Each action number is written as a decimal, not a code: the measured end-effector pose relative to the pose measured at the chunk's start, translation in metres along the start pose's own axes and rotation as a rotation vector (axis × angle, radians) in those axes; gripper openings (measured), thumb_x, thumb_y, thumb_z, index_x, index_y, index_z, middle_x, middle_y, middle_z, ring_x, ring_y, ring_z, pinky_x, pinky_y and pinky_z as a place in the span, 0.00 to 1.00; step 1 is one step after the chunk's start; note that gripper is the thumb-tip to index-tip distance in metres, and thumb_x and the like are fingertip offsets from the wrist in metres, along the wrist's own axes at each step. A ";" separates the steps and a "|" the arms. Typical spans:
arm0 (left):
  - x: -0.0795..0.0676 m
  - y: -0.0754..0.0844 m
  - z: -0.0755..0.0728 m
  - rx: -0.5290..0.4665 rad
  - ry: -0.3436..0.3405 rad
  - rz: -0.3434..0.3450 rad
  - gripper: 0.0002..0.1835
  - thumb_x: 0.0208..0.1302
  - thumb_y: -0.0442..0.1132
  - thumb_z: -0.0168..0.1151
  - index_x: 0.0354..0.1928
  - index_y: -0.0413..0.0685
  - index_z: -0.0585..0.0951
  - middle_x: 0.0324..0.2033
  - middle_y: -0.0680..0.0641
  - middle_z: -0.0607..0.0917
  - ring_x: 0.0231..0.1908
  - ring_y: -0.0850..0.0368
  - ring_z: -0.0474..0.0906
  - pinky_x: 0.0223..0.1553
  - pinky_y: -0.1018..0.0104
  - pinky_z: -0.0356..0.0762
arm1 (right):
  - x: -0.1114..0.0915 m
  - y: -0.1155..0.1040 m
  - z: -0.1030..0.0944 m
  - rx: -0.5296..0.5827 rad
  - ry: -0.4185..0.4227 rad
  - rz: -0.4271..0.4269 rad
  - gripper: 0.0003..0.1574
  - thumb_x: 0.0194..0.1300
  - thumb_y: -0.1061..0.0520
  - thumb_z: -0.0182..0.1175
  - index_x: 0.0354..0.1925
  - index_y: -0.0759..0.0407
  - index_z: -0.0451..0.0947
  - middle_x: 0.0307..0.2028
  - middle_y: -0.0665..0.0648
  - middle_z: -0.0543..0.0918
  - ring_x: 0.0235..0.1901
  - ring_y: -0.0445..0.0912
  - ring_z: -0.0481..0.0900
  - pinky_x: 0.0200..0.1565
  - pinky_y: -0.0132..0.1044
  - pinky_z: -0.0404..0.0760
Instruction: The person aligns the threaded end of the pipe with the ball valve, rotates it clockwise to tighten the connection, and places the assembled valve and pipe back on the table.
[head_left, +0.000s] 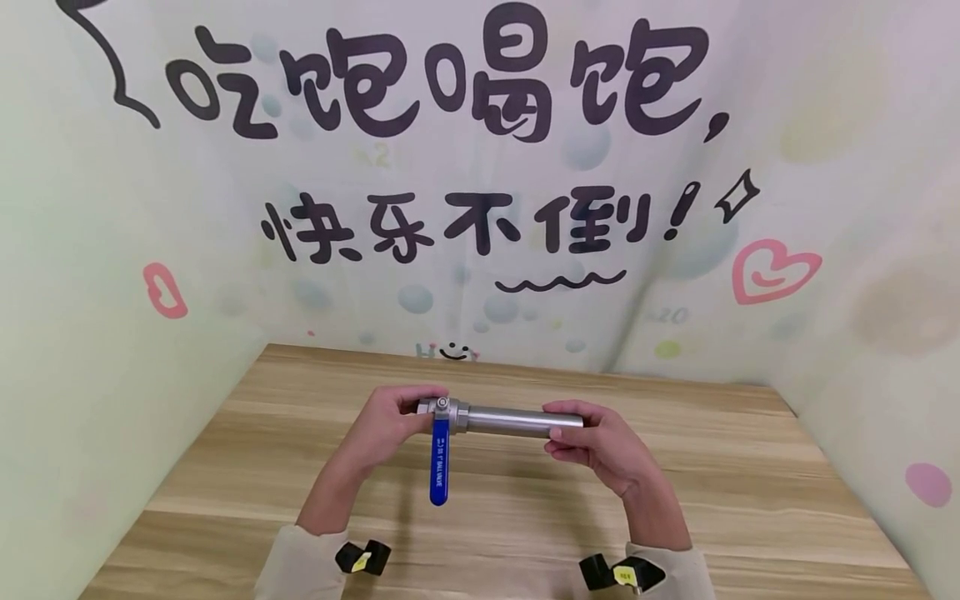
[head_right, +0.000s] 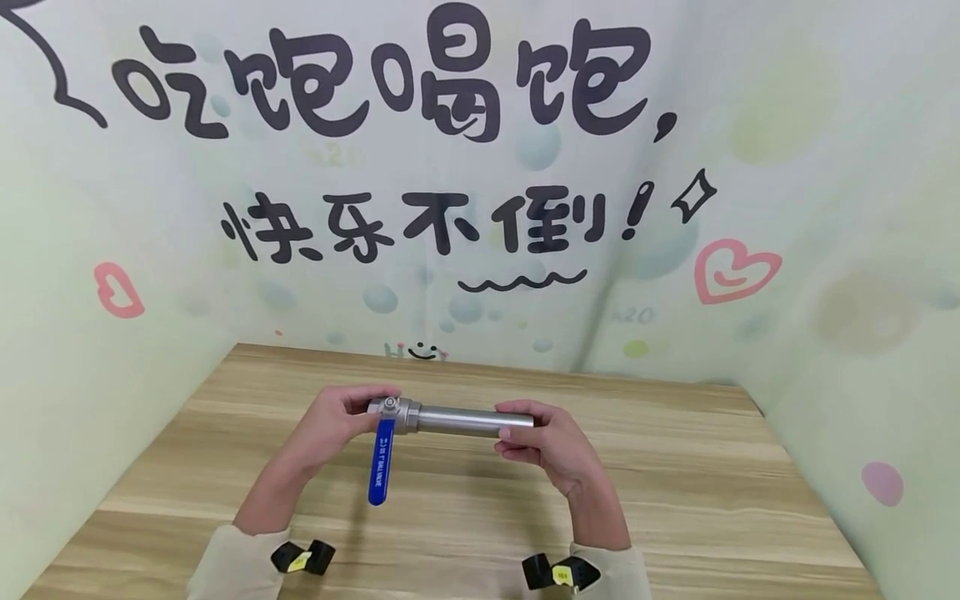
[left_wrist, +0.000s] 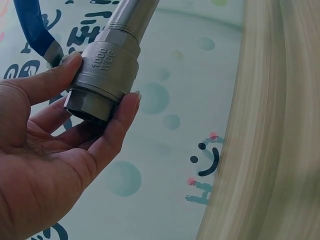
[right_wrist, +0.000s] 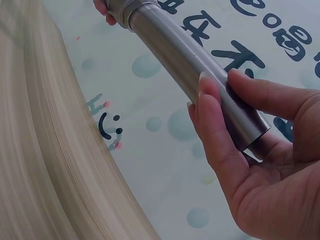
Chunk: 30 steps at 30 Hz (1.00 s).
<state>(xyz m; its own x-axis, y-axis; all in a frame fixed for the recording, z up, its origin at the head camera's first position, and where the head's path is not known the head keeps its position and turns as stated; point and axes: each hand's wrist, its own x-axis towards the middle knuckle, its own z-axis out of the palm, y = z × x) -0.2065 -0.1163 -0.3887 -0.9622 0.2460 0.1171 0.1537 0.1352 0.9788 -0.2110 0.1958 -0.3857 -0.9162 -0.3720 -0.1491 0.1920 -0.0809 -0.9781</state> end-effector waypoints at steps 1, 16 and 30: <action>0.000 0.000 0.000 0.001 0.000 0.002 0.17 0.63 0.25 0.59 0.54 0.37 0.82 0.48 0.38 0.83 0.39 0.53 0.81 0.45 0.64 0.82 | 0.000 0.000 0.000 0.001 0.001 -0.001 0.20 0.62 0.67 0.63 0.53 0.65 0.77 0.45 0.63 0.75 0.33 0.45 0.86 0.40 0.35 0.84; 0.000 0.000 0.001 0.031 0.020 0.000 0.16 0.63 0.25 0.60 0.53 0.40 0.83 0.46 0.41 0.84 0.38 0.54 0.80 0.44 0.64 0.81 | -0.001 0.000 0.000 0.009 -0.012 -0.001 0.24 0.65 0.63 0.62 0.57 0.71 0.73 0.42 0.61 0.78 0.32 0.44 0.86 0.40 0.33 0.84; 0.001 -0.003 0.000 0.030 0.030 -0.017 0.17 0.62 0.25 0.60 0.52 0.43 0.83 0.45 0.42 0.84 0.39 0.52 0.80 0.44 0.62 0.81 | 0.000 0.001 0.000 -0.029 -0.001 0.004 0.24 0.66 0.61 0.62 0.57 0.72 0.73 0.44 0.61 0.78 0.36 0.46 0.86 0.43 0.35 0.84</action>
<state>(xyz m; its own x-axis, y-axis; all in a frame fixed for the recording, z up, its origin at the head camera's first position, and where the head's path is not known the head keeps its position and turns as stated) -0.2077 -0.1163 -0.3915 -0.9708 0.2149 0.1064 0.1441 0.1681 0.9752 -0.2110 0.1952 -0.3865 -0.9149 -0.3735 -0.1531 0.1855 -0.0524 -0.9812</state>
